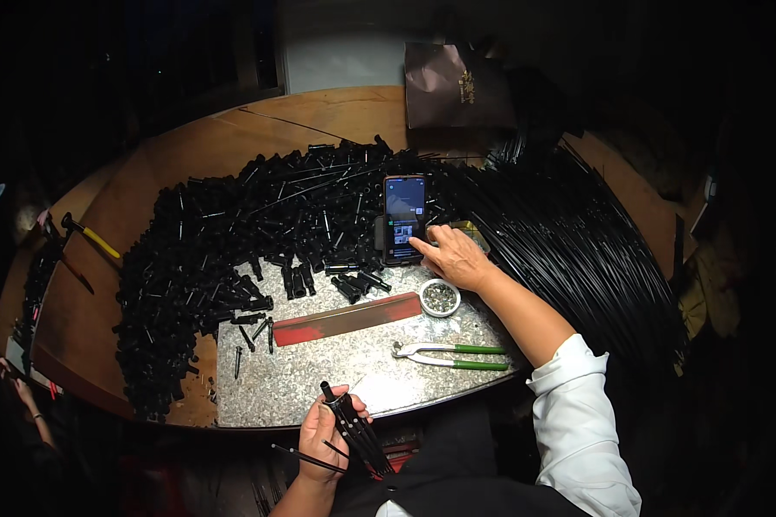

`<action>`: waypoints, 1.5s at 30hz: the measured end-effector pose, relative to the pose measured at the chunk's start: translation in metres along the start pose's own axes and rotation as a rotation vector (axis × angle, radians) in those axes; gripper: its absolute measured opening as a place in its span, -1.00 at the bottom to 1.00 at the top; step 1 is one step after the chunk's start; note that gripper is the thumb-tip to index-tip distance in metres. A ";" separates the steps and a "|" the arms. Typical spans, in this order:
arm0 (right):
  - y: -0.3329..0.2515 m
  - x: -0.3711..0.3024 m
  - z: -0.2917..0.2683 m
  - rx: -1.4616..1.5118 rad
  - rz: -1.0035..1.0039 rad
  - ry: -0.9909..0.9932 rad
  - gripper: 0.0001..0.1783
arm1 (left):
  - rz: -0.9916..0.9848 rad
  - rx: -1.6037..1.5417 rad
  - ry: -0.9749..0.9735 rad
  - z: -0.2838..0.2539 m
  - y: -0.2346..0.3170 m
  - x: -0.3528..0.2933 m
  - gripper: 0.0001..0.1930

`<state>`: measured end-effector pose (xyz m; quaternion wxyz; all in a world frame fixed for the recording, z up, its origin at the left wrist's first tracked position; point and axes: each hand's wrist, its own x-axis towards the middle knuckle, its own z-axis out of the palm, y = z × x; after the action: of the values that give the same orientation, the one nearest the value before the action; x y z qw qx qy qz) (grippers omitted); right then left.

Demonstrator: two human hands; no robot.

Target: Manually grouping wires and inserting them into plastic connectors at a workbench.

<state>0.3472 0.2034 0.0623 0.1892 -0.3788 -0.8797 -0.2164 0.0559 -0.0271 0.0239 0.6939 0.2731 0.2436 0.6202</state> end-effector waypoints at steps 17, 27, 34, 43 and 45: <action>-0.001 0.000 -0.002 -0.037 0.000 -0.030 -0.57 | 0.015 0.063 -0.011 0.000 0.000 0.000 -0.64; -0.001 -0.001 -0.004 -0.056 -0.015 -0.011 -0.56 | 0.014 0.001 -0.060 -0.001 0.001 -0.001 -0.65; -0.004 0.002 -0.004 -0.105 0.037 -0.031 -0.50 | 0.005 0.003 -0.046 0.000 0.001 -0.001 -0.65; -0.004 0.003 -0.003 -0.104 0.016 -0.023 -0.52 | 0.017 0.009 -0.047 0.000 0.002 -0.001 -0.65; -0.004 0.002 -0.002 -0.099 0.015 -0.026 -0.52 | 0.013 0.002 -0.051 0.000 0.001 -0.001 -0.64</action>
<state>0.3433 0.2015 0.0644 0.1603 -0.3973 -0.8674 -0.2532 0.0548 -0.0275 0.0248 0.6955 0.2912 0.2246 0.6173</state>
